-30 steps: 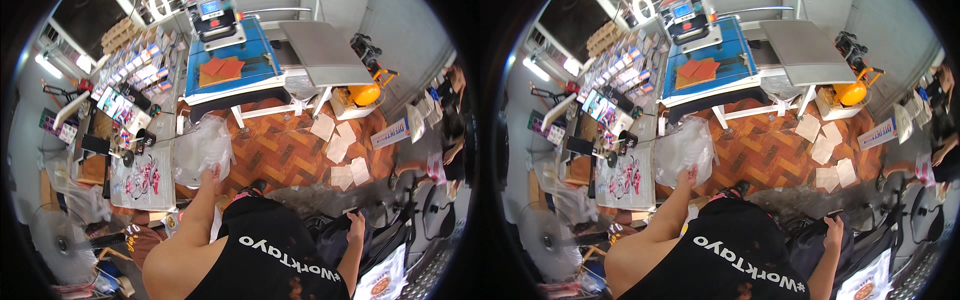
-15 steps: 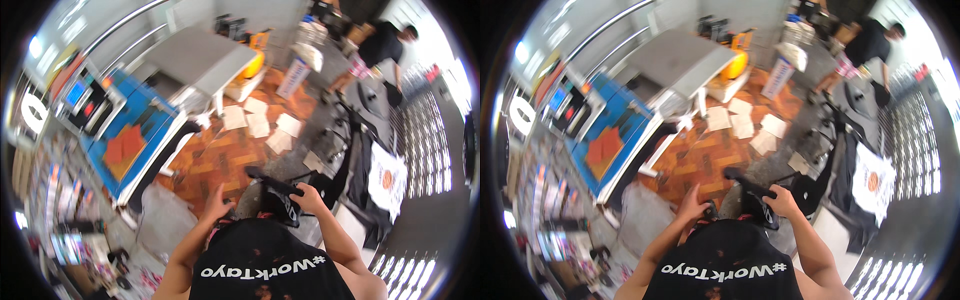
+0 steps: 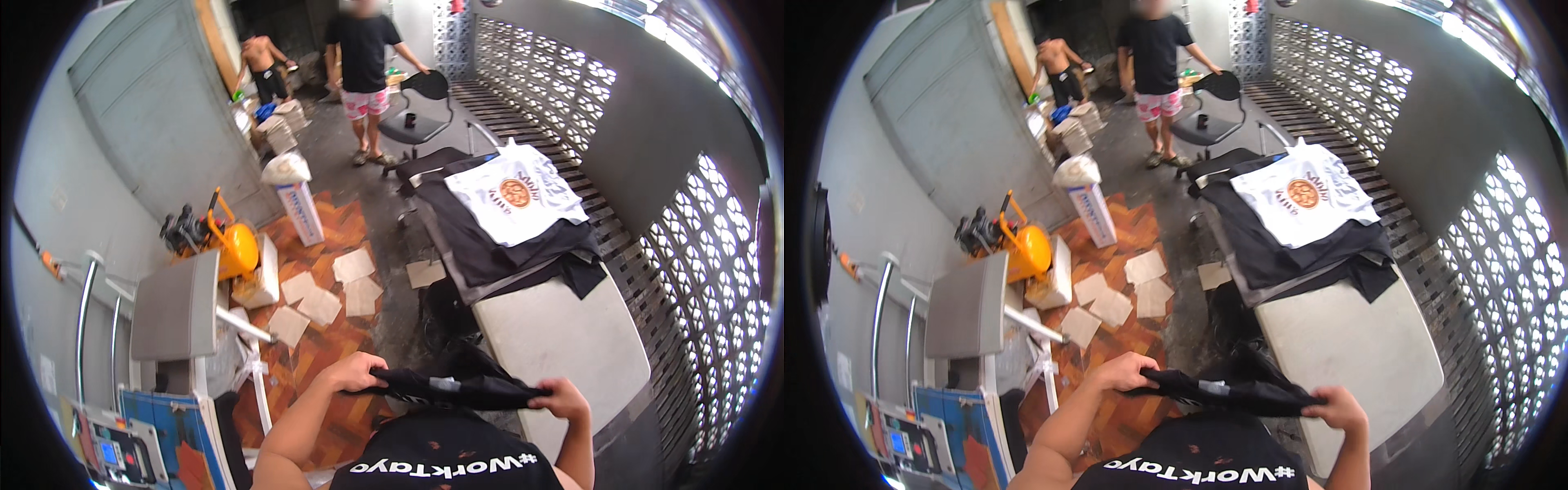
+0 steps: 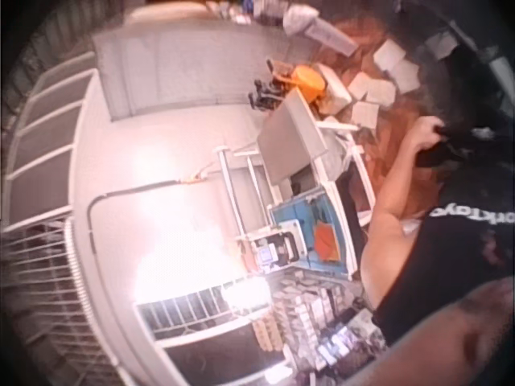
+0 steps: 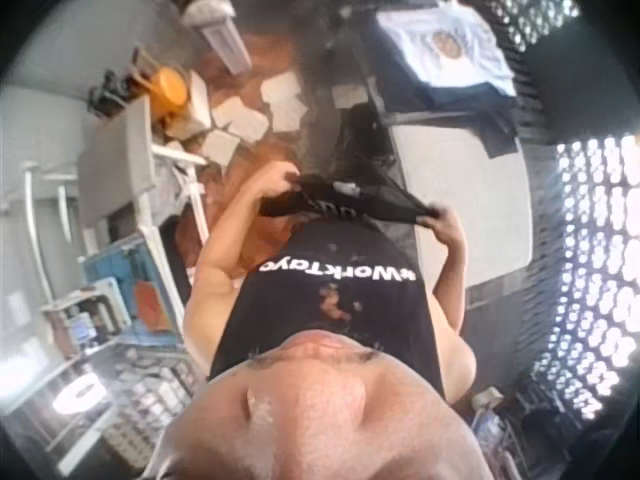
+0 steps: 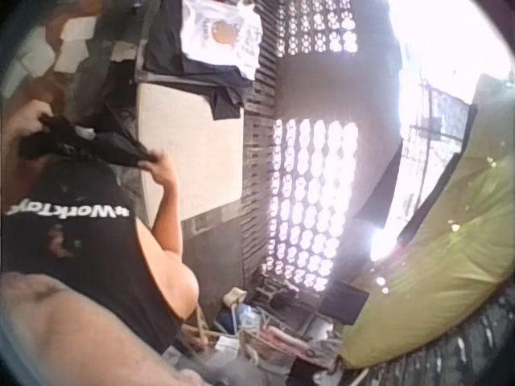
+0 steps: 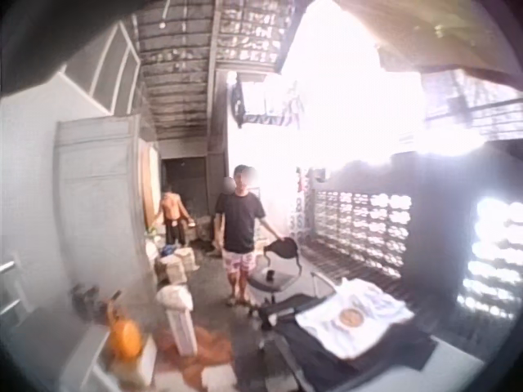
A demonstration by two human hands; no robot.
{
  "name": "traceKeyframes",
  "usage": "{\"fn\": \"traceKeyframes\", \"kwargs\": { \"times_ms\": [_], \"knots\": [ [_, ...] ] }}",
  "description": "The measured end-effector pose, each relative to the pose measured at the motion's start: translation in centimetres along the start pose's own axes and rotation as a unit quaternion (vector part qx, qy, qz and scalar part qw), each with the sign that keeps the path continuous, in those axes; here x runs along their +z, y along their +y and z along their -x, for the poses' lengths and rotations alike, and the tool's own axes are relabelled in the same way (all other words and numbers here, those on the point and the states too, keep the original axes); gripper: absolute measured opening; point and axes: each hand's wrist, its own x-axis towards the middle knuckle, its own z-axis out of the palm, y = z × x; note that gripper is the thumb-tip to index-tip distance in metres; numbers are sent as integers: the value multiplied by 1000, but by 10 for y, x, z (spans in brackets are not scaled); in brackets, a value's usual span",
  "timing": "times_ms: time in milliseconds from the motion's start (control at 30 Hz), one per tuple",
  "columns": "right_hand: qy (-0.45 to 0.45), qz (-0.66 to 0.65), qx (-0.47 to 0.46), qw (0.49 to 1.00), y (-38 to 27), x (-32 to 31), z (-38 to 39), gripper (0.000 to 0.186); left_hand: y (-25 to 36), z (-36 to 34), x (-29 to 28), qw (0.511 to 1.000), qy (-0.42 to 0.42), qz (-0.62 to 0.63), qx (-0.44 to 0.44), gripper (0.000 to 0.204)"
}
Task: The person places black t-shirts onto a heat press, aligns printed vinyl designs, and operates the press to apply the graphics. They handle multiple shirts and designs, including a cat graphic and an 'ADOBO' text design, then stack the finished shirts.
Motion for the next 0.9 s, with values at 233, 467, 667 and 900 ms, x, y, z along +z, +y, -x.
{"fn": "traceKeyframes", "kwargs": {
  "times_ms": [233, 467, 667, 900],
  "knots": [
    [350, -157, -31, 923, 87, -160, 67, 29, 228, -145, -69, 956, -25, -165, 242, 21],
    [630, 397, 43, 666, 148, -153, 39, 32, 279, -323, 13, 694, 337, -370, 517, 32],
    [521, -78, 319, 788, 289, -40, -24, 34, 144, -417, 96, 938, 97, -236, 233, 23],
    [446, -139, 453, 759, 278, 3, -69, 42, 96, -451, 151, 936, 124, -313, 103, 53]
  ]
}}
